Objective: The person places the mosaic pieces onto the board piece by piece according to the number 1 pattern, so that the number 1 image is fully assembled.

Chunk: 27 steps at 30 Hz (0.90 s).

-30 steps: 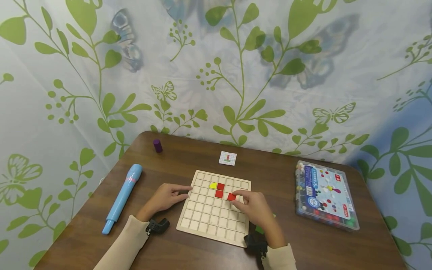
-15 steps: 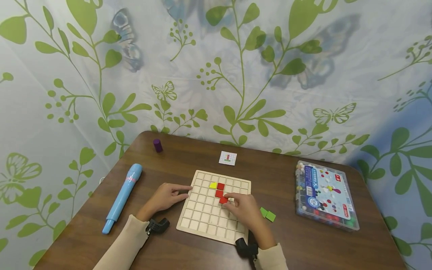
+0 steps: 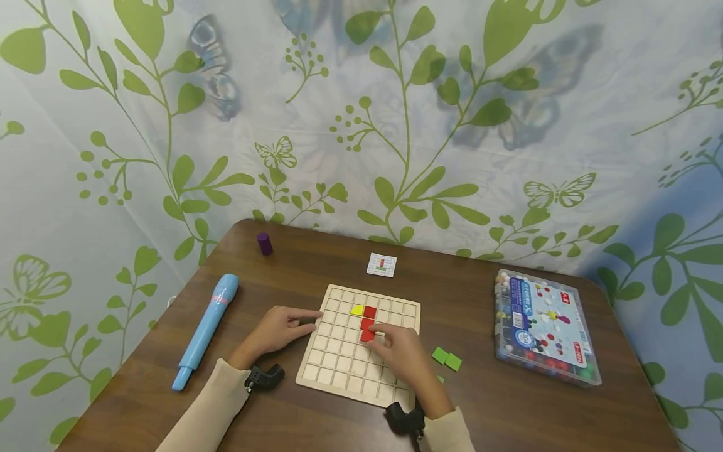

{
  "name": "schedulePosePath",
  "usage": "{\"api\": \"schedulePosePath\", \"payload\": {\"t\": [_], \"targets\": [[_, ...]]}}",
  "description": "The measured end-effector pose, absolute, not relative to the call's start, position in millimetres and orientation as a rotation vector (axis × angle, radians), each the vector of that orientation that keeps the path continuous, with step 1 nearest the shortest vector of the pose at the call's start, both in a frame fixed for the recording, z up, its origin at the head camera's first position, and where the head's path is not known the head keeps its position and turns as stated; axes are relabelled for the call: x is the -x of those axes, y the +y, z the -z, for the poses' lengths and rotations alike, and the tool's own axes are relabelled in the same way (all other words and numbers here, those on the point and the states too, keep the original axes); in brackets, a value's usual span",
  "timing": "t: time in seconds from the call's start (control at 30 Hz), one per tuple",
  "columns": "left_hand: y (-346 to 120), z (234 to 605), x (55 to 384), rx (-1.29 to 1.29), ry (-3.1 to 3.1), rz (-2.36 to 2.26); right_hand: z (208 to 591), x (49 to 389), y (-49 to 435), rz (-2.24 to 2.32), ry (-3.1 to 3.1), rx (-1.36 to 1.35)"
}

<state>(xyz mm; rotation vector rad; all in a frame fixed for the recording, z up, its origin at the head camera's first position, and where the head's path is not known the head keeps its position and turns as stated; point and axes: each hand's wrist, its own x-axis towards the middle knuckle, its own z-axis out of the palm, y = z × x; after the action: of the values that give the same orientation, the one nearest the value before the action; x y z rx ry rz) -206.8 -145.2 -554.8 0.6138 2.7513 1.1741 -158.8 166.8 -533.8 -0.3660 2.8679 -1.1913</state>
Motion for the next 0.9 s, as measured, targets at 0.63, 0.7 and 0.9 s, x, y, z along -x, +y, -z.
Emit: {"api": "schedulePosePath", "payload": {"t": [0.63, 0.7, 0.9], "targets": [[-145.7, 554.3, 207.2, -0.583, 2.729, -1.169, 538.9, 158.3, 162.5, 1.195, 2.865, 0.378], [-145.8, 554.0, 207.0, -0.587, 2.729, -1.171, 538.9, 158.5, 162.1, 1.182, 2.873, 0.378], [-146.0, 554.0, 206.2, -0.612, 2.733, -1.178, 541.2, 158.0, 162.0, 1.165, 2.879, 0.364]]}}
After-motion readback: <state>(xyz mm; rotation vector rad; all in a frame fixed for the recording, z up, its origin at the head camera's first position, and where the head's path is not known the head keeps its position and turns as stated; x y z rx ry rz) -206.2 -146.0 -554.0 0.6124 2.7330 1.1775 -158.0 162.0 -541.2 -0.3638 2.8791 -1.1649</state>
